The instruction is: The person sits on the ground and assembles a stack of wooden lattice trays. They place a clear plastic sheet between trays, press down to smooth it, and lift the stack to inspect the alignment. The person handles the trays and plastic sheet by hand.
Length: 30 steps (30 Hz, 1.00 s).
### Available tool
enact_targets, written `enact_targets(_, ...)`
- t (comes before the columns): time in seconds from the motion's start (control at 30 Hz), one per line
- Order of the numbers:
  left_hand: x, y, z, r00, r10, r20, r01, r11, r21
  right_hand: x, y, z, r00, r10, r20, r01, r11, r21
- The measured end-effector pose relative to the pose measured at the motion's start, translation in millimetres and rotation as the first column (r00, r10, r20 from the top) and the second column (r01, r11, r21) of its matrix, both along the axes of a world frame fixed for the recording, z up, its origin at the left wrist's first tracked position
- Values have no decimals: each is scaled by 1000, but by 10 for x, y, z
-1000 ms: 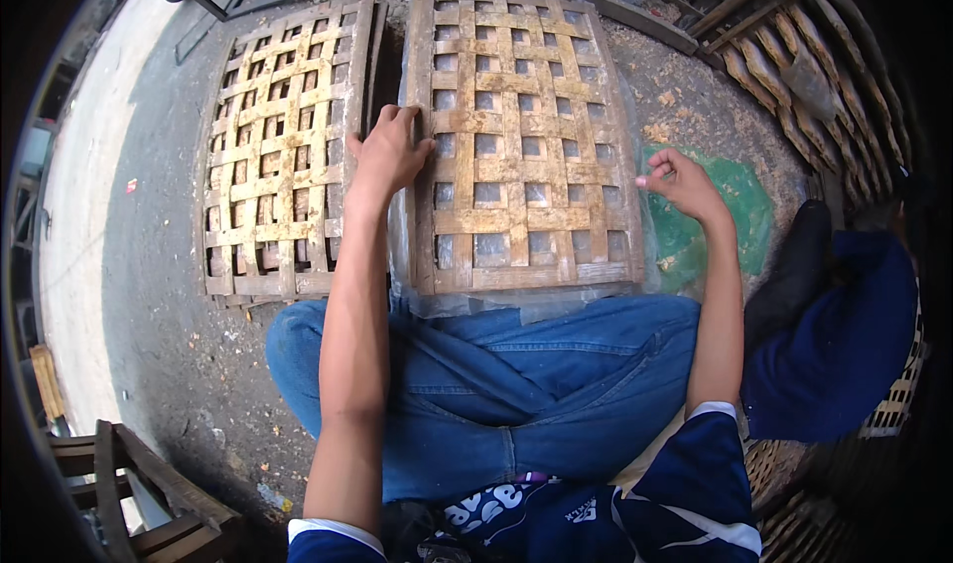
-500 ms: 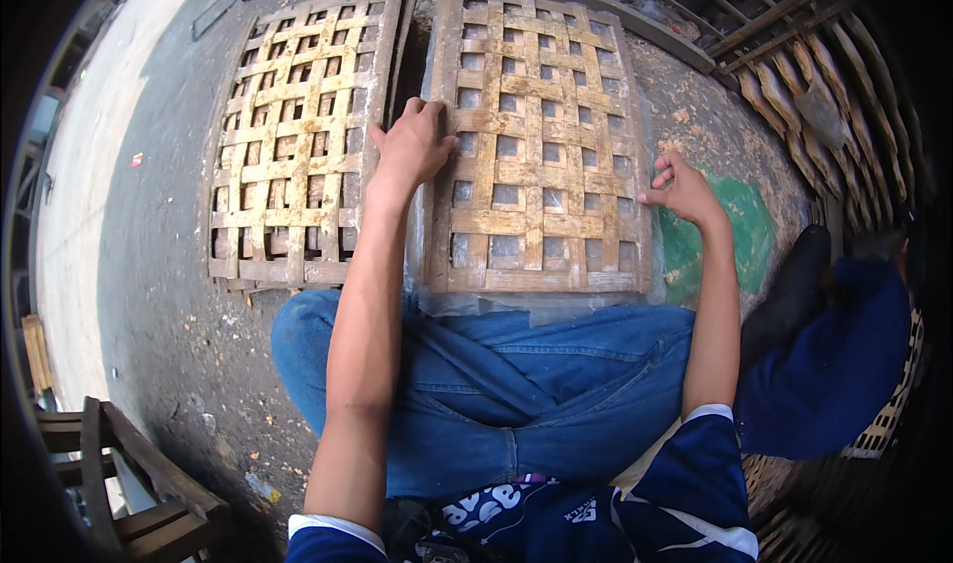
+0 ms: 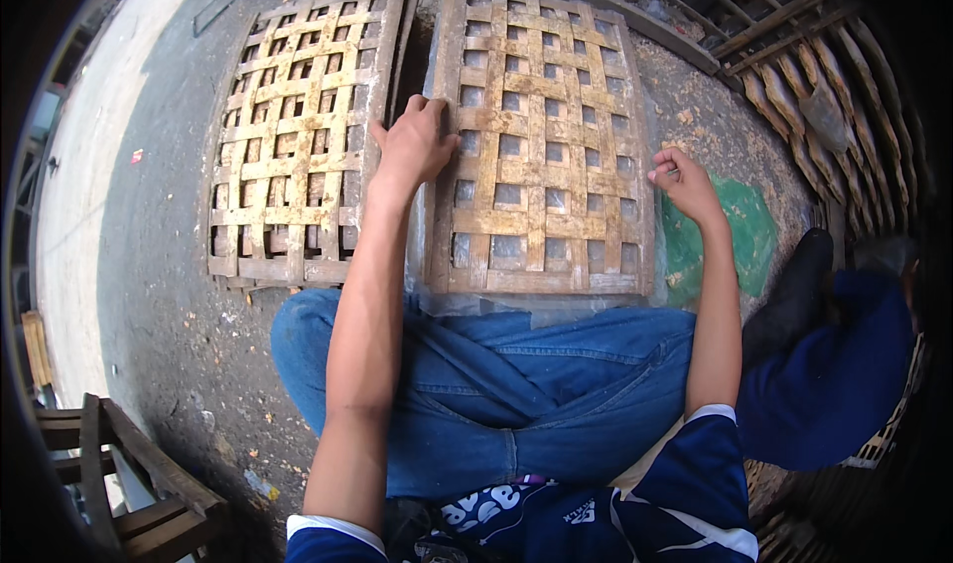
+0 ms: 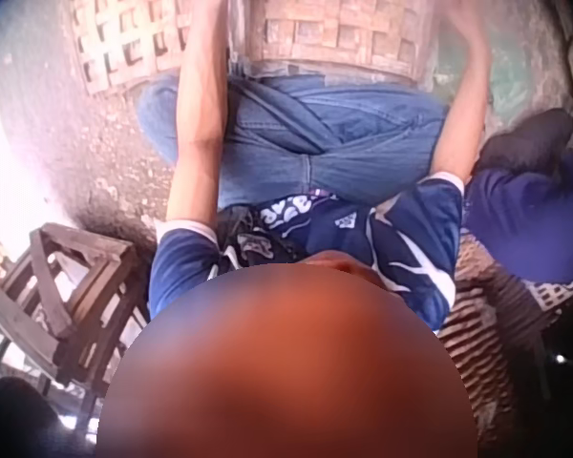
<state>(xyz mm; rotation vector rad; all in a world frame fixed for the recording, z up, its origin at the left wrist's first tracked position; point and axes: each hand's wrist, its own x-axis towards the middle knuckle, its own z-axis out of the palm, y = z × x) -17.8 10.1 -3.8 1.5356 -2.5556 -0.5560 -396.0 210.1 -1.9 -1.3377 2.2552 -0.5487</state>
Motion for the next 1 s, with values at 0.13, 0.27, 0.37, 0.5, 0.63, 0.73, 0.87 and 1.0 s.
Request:
enact_targets(0.13,21,9,-27,1000,3,-12,-3,1000,-2,110,-38,12,1000,-5,-27,7,997,73)
enact_targets(0.27,-1,-2,-30,1000,4,-4,-4,1000,-4,40,-61,-52,998,-10,-56,13,999,42)
enact_targets(0.37,-3,-1,-20,1000,2,-7,-2,1000,4,32,-97,-99,995,-35,-96,39,999,37)
enact_targets(0.5,25,-2,-21,1000,3,-6,-3,1000,3,110,-200,-147,979,-119,-166,116,993,-28)
enact_targets(0.63,-39,-5,8,1000,-2,-13,3,1000,26,-39,-260,-298,925,-230,-302,204,972,-116)
enact_targets(0.73,35,7,-34,1000,7,-7,-7,1000,-1,118,-340,-154,955,-232,-182,209,968,-137)
enact_targets(0.87,15,10,-13,1000,6,-16,-6,1000,1,65,-259,-71,985,-3,-172,-18,993,-119)
enact_targets(1.0,10,-2,-6,1000,3,-12,-3,1000,24,107,-236,-42,991,28,-131,-31,999,-15)
